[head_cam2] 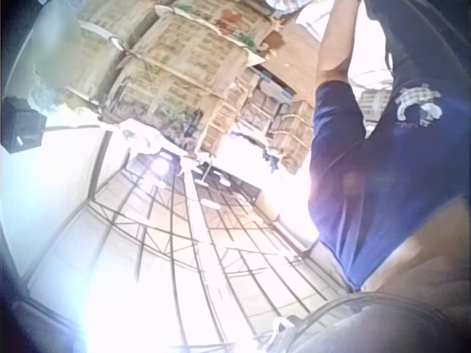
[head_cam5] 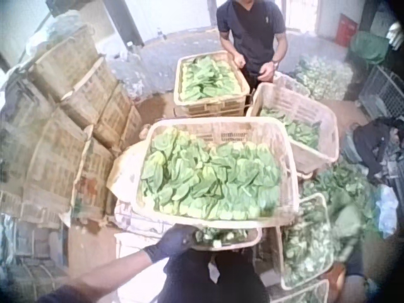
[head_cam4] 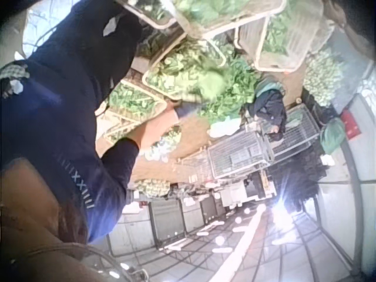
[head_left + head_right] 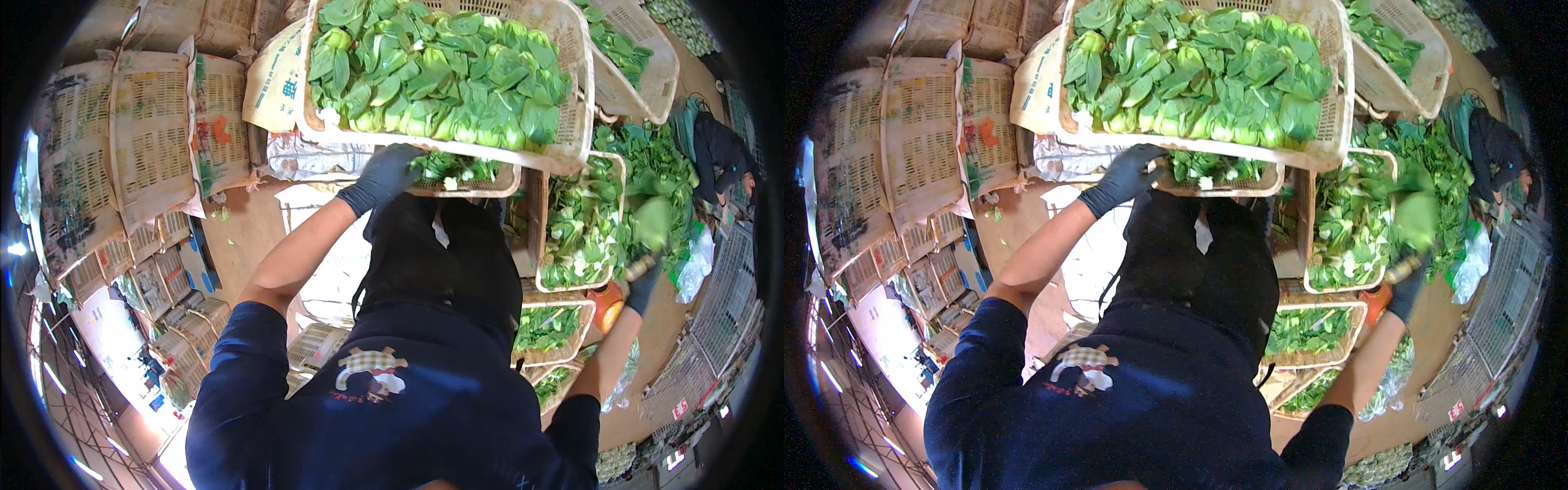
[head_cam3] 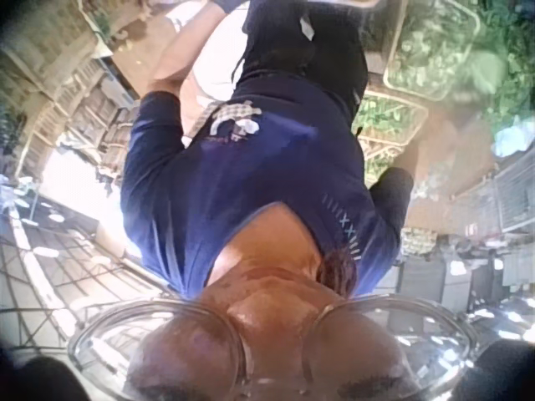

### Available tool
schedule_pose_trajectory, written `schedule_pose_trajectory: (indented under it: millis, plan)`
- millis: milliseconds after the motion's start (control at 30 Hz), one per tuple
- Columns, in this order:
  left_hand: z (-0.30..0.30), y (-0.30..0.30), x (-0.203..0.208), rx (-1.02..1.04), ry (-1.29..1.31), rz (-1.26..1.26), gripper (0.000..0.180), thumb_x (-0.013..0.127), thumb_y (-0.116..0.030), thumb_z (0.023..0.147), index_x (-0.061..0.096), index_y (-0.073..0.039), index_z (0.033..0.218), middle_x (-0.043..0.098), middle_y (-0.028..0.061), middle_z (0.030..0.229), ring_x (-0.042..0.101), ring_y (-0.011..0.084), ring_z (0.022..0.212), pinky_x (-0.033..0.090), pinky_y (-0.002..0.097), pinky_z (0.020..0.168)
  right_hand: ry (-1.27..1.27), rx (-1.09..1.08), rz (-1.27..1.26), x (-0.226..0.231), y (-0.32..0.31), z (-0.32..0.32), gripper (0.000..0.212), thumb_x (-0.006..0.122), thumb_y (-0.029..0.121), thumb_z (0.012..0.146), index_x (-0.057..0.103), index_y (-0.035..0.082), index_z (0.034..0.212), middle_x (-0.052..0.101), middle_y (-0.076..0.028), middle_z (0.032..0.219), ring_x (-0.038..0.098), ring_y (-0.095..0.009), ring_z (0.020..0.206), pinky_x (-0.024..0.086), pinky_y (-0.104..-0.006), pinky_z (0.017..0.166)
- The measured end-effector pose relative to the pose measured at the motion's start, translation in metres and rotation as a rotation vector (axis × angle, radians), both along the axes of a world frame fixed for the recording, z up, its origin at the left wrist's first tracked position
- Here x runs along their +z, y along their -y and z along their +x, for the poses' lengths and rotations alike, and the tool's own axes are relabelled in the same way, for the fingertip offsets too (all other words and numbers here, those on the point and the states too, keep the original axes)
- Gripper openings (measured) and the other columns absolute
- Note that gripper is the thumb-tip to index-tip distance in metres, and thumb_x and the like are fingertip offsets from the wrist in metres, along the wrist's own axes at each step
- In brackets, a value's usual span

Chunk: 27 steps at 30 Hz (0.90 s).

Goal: The person trims the roots and outer leaves of green vegetables using a knife, then places the processed vegetables into a nearby basket.

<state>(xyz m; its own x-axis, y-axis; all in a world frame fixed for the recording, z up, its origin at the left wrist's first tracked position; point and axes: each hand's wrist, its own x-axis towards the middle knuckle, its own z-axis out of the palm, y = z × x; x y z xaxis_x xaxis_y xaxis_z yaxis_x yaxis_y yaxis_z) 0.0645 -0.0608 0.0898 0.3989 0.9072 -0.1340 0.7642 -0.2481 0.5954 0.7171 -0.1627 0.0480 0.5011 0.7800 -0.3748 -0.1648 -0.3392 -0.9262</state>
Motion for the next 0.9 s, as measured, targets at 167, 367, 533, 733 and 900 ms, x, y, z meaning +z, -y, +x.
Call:
schedule_pose_trajectory:
  millis: [167, 367, 533, 733, 900]
  plan:
    - [-0.093, -0.086, -0.036, -0.056, -0.281, 0.203, 0.024, 0.057, -0.005, 0.068, 0.061, -0.006, 0.092, 0.060, 0.0147, 0.085, 0.056, 0.0318, 0.080, 0.045, 0.0400, 0.072, -1.039, 0.365, 0.277, 0.051, 0.029, 0.075, 0.049, 0.036, 0.034, 0.092, 0.029, 0.008, 0.134, 0.029, -0.010, 0.140, 0.036, -0.019, 0.121, 0.025, -0.0349, 0.103]
    - [-0.167, -0.234, -0.066, 0.394, -0.610, 0.407, 0.047, 0.067, -0.034, 0.069, 0.053, -0.003, 0.101, 0.059, 0.0190, 0.091, 0.056, 0.0340, 0.085, 0.045, 0.0399, 0.073, -0.136, -0.417, -0.147, 0.040, 0.087, -0.071, 0.041, 0.047, 0.035, 0.089, 0.046, 0.005, 0.117, 0.047, -0.013, 0.124, 0.046, -0.017, 0.109, 0.036, -0.0312, 0.093]
    - [-0.164, -0.261, -0.112, 0.540, -0.834, 0.115, 0.068, 0.063, -0.052, 0.068, 0.044, -0.006, 0.116, 0.052, 0.0141, 0.114, 0.048, 0.0295, 0.108, 0.022, 0.0557, 0.098, -0.220, -0.338, -0.504, 0.059, 0.112, -0.179, 0.020, 0.055, 0.029, 0.084, 0.055, 0.010, 0.090, 0.059, -0.003, 0.071, 0.048, -0.013, 0.047, 0.039, -0.0232, 0.043]
    - [-0.167, -0.249, -0.058, 0.286, -0.538, -0.049, 0.063, 0.075, -0.039, 0.058, 0.053, -0.011, 0.110, 0.052, 0.0152, 0.111, 0.052, 0.0320, 0.099, 0.039, 0.0415, 0.090, -0.043, 0.085, -0.493, 0.080, 0.046, -0.290, 0.024, 0.061, 0.023, 0.080, 0.048, 0.008, 0.068, 0.049, -0.002, 0.054, 0.045, -0.012, 0.042, 0.036, -0.0242, 0.041]
    - [-0.117, -0.142, 0.047, 0.211, 0.558, -0.289, 0.077, 0.078, -0.015, 0.062, 0.035, -0.001, 0.124, 0.050, 0.0103, 0.113, 0.049, 0.0179, 0.105, 0.040, 0.0297, 0.091, 0.483, 0.783, -0.247, 0.099, -0.052, -0.382, 0.015, 0.062, 0.016, 0.075, 0.057, 0.002, 0.078, 0.053, -0.012, 0.060, 0.053, -0.017, 0.054, 0.042, -0.0324, 0.050]
